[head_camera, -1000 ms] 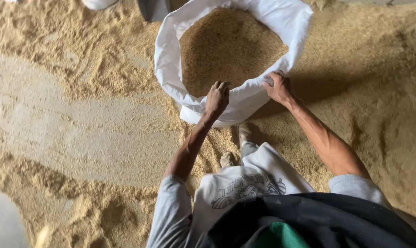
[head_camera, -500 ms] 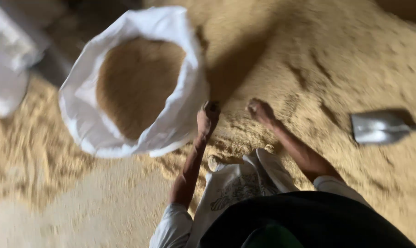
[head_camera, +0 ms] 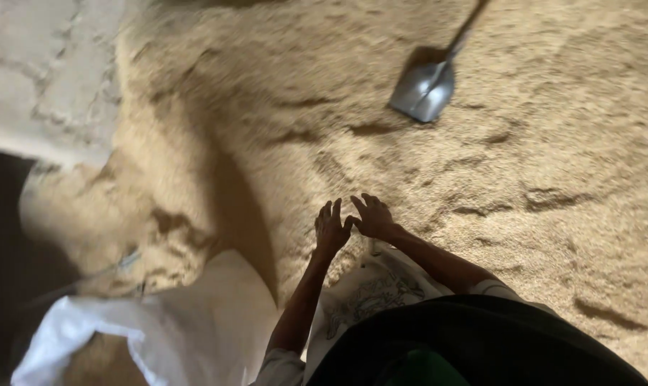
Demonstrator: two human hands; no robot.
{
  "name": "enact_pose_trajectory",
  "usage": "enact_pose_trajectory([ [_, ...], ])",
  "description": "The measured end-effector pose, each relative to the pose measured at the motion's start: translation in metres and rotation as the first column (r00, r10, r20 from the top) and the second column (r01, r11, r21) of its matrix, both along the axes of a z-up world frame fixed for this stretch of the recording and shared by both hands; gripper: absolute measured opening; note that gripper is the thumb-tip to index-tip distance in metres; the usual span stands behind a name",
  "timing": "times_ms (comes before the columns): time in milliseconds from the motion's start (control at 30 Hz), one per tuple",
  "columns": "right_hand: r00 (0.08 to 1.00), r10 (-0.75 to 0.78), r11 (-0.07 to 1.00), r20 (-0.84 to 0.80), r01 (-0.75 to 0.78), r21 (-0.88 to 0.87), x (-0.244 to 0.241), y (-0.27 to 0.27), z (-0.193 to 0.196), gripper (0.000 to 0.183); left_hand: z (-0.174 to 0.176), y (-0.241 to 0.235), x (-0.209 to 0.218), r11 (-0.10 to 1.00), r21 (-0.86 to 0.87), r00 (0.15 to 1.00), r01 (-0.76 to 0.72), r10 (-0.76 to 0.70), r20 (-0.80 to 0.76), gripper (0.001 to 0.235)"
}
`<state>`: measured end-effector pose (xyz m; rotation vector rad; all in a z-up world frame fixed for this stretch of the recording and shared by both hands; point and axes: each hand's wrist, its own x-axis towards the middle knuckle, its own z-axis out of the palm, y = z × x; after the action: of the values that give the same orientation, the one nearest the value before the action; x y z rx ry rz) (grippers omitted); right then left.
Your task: Shoveling rice husks into a white sack in a factory setting.
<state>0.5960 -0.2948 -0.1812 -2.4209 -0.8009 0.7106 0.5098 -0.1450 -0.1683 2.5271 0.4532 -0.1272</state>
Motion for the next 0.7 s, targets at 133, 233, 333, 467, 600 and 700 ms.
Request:
enact_pose_trajectory([
  [133,0.984,-0.177,0.984,-0.006,0.177,-0.017,0.068,-0.051,-0.016,0.078,-0.016,-0.034,0.093,0.984,-0.003,0.983,0.178,-0.178,-0.049,0.075],
  [233,0.961,-0.252,0.959,0.118,0.264,-0.106,0.116,-0.093,-0.032,0.082,-0.029,-0.072,0.162,0.958,0.045,0.958,0.284,-0.283,-0.036,0.078],
  [333,0.920,-0.374,0.917,0.115,0.386,-0.099,0.153,-0.119,-0.046,0.084,-0.036,-0.099,0.221,0.921,-0.001,0.918,0.391,-0.390,-0.069,0.082],
  [467,0.847,-0.506,0.850,0.162,0.521,-0.072,0.200,-0.143,-0.051,0.083,-0.043,-0.125,0.290,0.861,0.001,0.860,0.508,-0.507,-0.051,0.082],
  [600,0.799,-0.547,0.799,0.251,0.587,-0.129,0.263,-0.151,-0.065,0.086,-0.065,-0.136,0.367,0.821,-0.028,0.816,0.570,-0.569,-0.098,0.083],
  [700,0.739,-0.545,0.744,0.397,0.644,-0.177,0.310,-0.150,-0.055,0.081,-0.079,-0.139,0.419,0.808,0.044,0.806,0.587,-0.589,0.061,0.081],
])
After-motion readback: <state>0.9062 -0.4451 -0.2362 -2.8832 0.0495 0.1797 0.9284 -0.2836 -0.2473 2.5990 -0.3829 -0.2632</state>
